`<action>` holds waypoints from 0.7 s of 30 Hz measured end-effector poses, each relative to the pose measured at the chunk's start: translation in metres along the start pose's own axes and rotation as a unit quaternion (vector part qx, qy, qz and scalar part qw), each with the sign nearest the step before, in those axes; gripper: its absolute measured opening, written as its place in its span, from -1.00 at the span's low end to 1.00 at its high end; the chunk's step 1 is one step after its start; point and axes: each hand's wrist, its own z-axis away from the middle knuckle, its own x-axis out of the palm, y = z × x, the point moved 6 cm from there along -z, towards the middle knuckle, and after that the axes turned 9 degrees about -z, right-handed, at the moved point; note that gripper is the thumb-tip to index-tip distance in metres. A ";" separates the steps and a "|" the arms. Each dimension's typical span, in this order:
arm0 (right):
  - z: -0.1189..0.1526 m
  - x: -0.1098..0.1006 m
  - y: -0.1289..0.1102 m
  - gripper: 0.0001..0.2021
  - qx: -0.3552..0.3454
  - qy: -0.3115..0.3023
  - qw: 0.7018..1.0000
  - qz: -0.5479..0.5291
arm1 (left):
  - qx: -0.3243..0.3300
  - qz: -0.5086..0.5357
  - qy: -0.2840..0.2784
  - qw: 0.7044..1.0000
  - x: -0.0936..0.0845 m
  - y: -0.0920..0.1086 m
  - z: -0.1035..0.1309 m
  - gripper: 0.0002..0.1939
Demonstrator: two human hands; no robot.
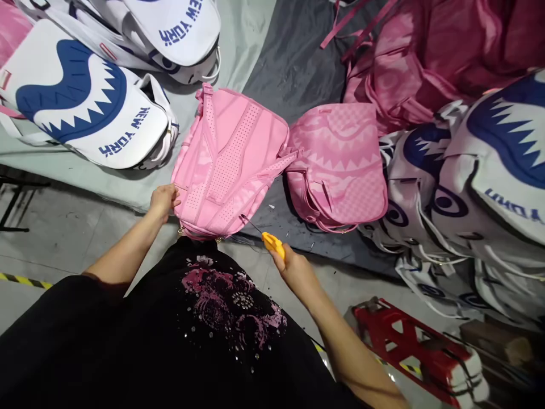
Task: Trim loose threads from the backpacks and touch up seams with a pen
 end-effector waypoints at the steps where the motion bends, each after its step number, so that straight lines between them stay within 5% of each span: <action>1: 0.003 0.014 -0.009 -0.69 0.011 0.000 1.000 0.009 | -0.077 0.036 -0.042 0.995 -0.003 -0.004 -0.008 -0.78; 5: 0.004 0.055 -0.036 -0.68 0.053 0.021 0.998 0.019 | -0.201 0.132 -0.164 0.957 0.004 -0.002 -0.020 -0.71; 14: -0.017 0.087 -0.075 -0.64 0.090 0.075 0.993 -0.005 | -0.218 0.153 -0.408 0.874 0.076 -0.015 -0.013 -0.36; 21: -0.033 0.091 -0.075 -0.66 0.090 0.092 0.991 -0.038 | -0.196 0.104 -0.455 0.863 0.094 -0.016 -0.034 -0.22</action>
